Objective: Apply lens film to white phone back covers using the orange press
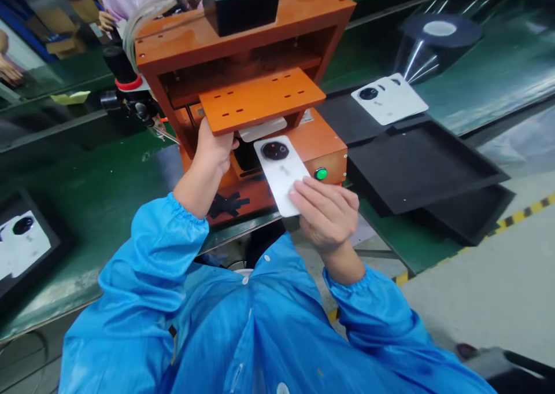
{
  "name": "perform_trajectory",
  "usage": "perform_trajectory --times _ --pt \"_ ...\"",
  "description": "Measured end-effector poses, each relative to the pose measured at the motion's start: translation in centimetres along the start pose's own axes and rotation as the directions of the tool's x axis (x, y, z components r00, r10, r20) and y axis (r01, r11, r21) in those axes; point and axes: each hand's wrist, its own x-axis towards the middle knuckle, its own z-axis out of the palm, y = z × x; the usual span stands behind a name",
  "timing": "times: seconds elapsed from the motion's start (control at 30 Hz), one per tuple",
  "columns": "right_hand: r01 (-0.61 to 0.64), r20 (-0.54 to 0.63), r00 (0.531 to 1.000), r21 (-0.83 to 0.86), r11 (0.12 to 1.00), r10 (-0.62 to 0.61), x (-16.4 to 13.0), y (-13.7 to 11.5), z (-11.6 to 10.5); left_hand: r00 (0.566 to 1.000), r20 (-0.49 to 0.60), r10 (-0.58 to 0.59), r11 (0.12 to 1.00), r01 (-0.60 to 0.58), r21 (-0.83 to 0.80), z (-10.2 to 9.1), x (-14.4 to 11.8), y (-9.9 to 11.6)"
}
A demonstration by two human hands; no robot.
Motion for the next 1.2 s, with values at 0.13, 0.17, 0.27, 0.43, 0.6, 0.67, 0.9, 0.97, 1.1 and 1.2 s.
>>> perform_trajectory --times 0.13,0.17,0.27,0.43,0.6,0.67,0.9,0.97,1.1,1.2 --pt "-0.129 0.129 0.984 0.06 0.99 0.121 2.7 1.5 3.7 0.988 -0.061 -0.142 0.985 0.148 0.094 0.0 -0.8 1.1" --pt "-0.146 0.163 0.978 0.09 0.985 0.13 3.3 1.8 4.6 0.983 -0.051 -0.179 0.975 0.184 0.127 -0.2 -1.2 1.6" --pt "-0.179 0.22 0.965 0.162 0.971 0.141 4.8 2.4 6.4 0.977 -0.002 -0.213 0.962 0.21 0.172 -1.7 -3.4 2.5" --pt "-0.155 0.326 0.944 0.289 0.945 0.055 6.8 2.9 8.0 0.973 -0.014 -0.231 0.969 0.231 0.09 -6.7 -11.6 1.6" --pt "-0.182 0.55 0.832 0.39 0.903 -0.07 9.2 4.4 8.4 0.828 0.048 -0.559 0.828 0.554 0.087 -11.6 -19.3 0.0" --pt "-0.218 0.608 0.79 0.397 0.891 -0.078 10.0 5.0 8.2 0.791 0.078 -0.607 0.794 0.598 0.106 -12.6 -21.1 -0.6" --pt "-0.251 0.619 0.785 0.366 0.896 -0.032 10.7 4.7 7.0 0.87 0.205 -0.449 0.856 0.353 0.378 -14.1 -23.5 -1.6" --pt "-0.22 0.6 0.8 0.301 0.928 -0.005 10.4 4.1 7.1 0.909 0.31 -0.28 0.845 0.079 0.529 -14.0 -23.4 -1.6" --pt "-0.18 0.606 0.795 0.236 0.955 0.001 9.7 3.1 7.6 0.828 0.56 0.019 0.639 -0.441 0.63 -12.8 -22.9 -2.2" --pt "-0.178 0.526 0.85 0.265 0.948 0.013 8.3 2.6 7.0 0.76 0.626 0.176 0.514 -0.613 0.6 -11.6 -22.5 -3.2"
